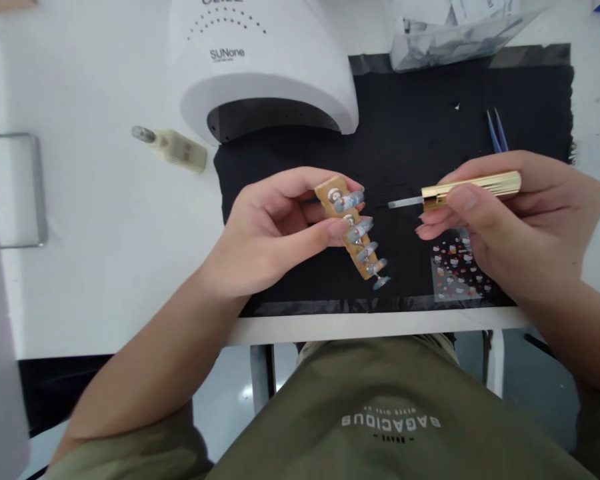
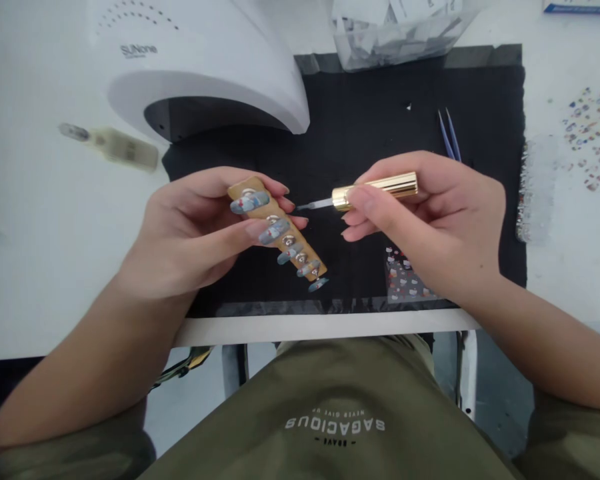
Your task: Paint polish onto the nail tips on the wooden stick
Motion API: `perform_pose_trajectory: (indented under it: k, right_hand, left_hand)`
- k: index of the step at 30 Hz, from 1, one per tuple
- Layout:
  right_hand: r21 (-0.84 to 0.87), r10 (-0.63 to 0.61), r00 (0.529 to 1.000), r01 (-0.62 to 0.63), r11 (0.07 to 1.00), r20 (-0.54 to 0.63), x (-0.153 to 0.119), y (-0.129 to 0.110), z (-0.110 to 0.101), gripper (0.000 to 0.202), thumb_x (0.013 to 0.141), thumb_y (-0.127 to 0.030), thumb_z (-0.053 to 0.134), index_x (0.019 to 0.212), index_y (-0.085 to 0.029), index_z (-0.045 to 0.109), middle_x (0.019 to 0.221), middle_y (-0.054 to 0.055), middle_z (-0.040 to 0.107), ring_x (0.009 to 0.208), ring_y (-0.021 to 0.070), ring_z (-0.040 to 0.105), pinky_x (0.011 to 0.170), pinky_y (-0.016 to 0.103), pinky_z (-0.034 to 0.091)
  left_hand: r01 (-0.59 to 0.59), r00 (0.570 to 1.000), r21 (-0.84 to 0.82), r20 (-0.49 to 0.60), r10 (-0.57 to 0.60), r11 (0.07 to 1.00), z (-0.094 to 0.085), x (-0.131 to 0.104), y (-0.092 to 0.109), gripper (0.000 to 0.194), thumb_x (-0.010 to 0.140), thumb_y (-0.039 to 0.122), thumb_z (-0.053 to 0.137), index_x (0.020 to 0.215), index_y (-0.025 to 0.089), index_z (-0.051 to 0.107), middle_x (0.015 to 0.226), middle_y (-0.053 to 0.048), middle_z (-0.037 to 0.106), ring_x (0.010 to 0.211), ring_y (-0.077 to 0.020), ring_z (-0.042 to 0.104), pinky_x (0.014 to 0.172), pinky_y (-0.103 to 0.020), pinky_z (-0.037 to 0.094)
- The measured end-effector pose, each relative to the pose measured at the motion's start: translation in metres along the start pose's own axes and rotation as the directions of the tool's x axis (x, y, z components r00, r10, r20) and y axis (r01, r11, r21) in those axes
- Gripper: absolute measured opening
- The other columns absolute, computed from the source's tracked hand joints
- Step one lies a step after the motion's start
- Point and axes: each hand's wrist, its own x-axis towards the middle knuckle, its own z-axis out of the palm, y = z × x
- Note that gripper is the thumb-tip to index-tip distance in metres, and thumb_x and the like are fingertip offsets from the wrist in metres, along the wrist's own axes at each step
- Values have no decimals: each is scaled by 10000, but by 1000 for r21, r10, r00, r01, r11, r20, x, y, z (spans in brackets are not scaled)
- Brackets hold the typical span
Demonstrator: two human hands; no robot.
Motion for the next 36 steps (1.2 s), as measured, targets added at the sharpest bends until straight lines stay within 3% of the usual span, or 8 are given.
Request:
perform_pose_trajectory:
  k: [3, 7, 16, 23, 30, 36]
  right_hand:
    - [16, -28, 1000, 28, 999, -6, -1, 0, 0, 92, 995, -302, 917, 1077, -334, 942, 860, -86, 886, 685, 123, 843, 673, 224, 753]
    - [-24, -23, 996, 25, 999, 87, -6, -7, 0, 166, 976, -262, 931, 1118, -348, 939, 857, -77, 896, 683, 160, 853, 598, 262, 730]
    - [39, 40, 985, -47, 998, 169, -5, -11, 6, 214, 957, -204, 928, 1099, -363, 920, 870, -127, 894, 733, 148, 877, 672, 261, 750]
    - [-30, 31, 996, -28, 999, 89, -5, -5, 3, 93, 994, -307, 926, 1082, -335, 928, 875, -94, 897, 723, 128, 867, 671, 213, 731]
    - [6, -11, 1000, 12, 1000, -21, 2, 2, 1, 52, 1001, -303, 914, 1045, -319, 937, 854, -75, 886, 702, 129, 853, 687, 228, 761]
    - [-4, -29, 993, 30, 1000, 110, -4, -9, 1, 168, 984, -275, 930, 1133, -351, 937, 862, -68, 897, 696, 178, 861, 591, 294, 744]
  left_hand:
    - [33, 999, -8, -30, -33, 999, 2, 2, 1, 301, 881, 287, 1041, 1157, 340, 933, 1052, -15, 846, 963, -236, 895, 849, -325, 780]
    - [71, 996, -46, -44, -73, 996, 1, 2, -1, 308, 901, 286, 1032, 1185, 320, 919, 1076, -13, 847, 997, -233, 895, 809, -276, 762]
    - [-5, 994, -110, 111, 17, 994, -10, 3, -15, 438, 940, 153, 983, 1341, 272, 852, 1231, 32, 865, 1098, -176, 854, 908, -233, 757]
    - [76, 997, -57, -27, -78, 995, 5, -1, -2, 279, 956, 247, 981, 1211, 333, 910, 1142, -11, 859, 994, -179, 859, 833, -254, 762]
    - [61, 997, -37, -54, -63, 997, 5, -2, -2, 313, 923, 281, 1009, 1208, 362, 908, 1143, -12, 860, 1020, -216, 879, 839, -293, 770]
    - [52, 996, -62, -62, -56, 997, 11, 0, 3, 265, 915, 236, 1016, 1148, 300, 908, 1097, -5, 832, 1010, -179, 846, 901, -283, 760]
